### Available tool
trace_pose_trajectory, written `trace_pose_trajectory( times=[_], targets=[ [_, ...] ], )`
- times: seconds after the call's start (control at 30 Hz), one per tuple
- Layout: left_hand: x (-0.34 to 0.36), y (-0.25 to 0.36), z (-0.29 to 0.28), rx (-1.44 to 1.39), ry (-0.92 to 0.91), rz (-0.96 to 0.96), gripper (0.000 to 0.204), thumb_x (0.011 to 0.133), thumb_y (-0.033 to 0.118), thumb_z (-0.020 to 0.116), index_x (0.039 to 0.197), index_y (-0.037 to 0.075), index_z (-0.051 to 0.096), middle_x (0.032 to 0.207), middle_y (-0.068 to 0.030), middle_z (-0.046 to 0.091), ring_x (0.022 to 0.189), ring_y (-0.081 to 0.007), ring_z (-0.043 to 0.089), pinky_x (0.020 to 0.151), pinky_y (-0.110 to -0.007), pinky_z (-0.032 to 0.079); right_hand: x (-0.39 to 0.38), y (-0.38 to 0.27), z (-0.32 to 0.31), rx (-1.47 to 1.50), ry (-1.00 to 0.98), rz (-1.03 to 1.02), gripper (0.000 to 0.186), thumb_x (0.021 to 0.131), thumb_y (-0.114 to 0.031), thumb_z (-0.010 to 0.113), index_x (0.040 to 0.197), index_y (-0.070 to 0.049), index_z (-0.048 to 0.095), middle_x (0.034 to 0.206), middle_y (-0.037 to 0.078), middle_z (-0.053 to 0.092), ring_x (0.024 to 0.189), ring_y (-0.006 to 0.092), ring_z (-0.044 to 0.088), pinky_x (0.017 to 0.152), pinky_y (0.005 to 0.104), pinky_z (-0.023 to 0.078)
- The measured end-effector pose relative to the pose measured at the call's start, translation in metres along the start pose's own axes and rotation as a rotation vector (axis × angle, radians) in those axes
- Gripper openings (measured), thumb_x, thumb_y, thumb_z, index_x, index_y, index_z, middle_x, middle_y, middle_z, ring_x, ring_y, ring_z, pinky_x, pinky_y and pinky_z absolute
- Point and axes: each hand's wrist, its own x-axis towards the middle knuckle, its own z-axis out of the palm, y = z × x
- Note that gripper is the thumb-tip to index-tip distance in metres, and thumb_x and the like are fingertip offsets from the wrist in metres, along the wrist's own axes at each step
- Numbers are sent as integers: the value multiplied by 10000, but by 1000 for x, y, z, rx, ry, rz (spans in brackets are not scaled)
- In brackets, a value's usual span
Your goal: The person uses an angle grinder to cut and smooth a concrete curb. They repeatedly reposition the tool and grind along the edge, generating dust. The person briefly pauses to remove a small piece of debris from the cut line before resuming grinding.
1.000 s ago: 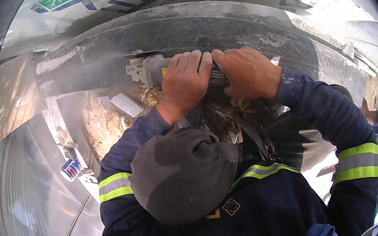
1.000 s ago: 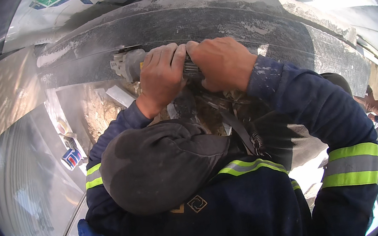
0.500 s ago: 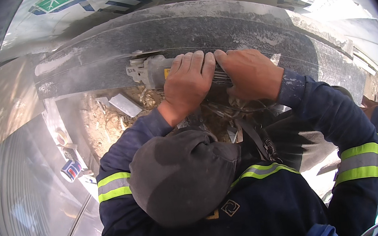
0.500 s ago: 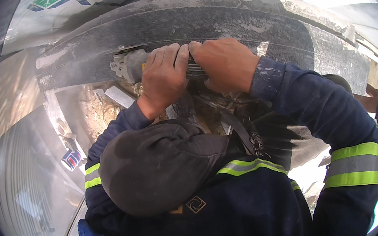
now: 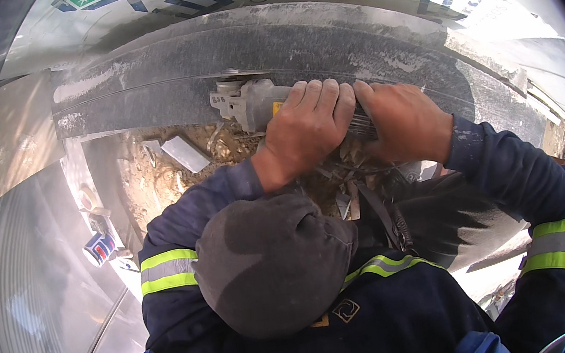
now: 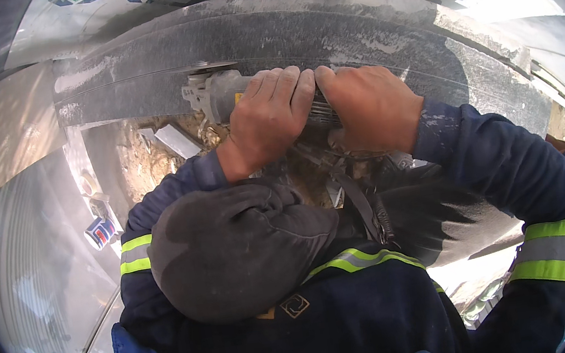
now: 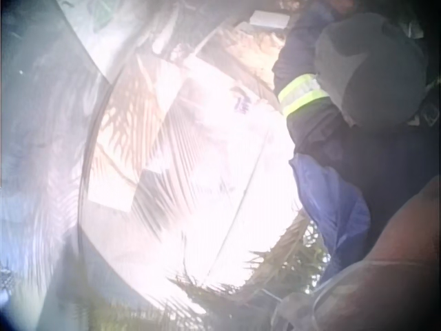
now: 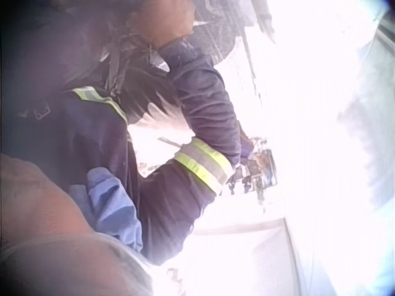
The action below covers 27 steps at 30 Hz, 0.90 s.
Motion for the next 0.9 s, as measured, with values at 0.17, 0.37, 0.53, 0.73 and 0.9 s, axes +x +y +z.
trace_pose_trajectory(
  times=[0.17, 0.37, 0.53, 0.73, 0.9],
  targets=[
    [-6, -9, 4, -38, -30, -42, 363, 839, 79, 703, 1189, -12, 678, 1103, -137, 700, 1015, -302, 716, 919, -411, 576, 16, 7, 6, 9, 32, -104, 488, 739, -118, 799, 1118, 83, 566, 927, 235, 725, 921, 438, 731, 806, 507, 587],
    [-14, -24, 5, -6, -76, -65, 349, 850, 106, 676, 1180, -7, 655, 1074, -136, 686, 989, -295, 701, 900, -413, 564, 44, 13, 21, 78, 32, -168, 514, 740, -144, 793, 1134, 100, 571, 924, 271, 719, 935, 450, 727, 816, 508, 586],
    [-9, -19, 7, 9, -62, -63, 338, 851, 111, 679, 1168, -6, 662, 1068, -135, 690, 971, -304, 707, 887, -411, 569, 41, 16, 14, 88, 18, -168, 519, 728, -149, 806, 1123, 99, 578, 900, 263, 721, 918, 445, 732, 814, 506, 588],
    [8, 2, 7, 12, -21, -28, 368, 818, 103, 699, 1169, -5, 670, 1071, -137, 692, 971, -301, 713, 879, -409, 570, 5, 25, 10, 79, 144, -177, 424, 705, -78, 773, 1055, 86, 599, 867, 245, 724, 852, 438, 743, 777, 488, 602],
    [-1, -4, 7, -6, -23, -64, 323, 863, 122, 679, 1159, -6, 668, 1056, -133, 690, 971, -297, 711, 896, -412, 572, 17, 19, 14, 54, 116, -183, 421, 700, -75, 761, 1049, 88, 592, 864, 242, 721, 836, 435, 742, 754, 484, 603]
  ],
)
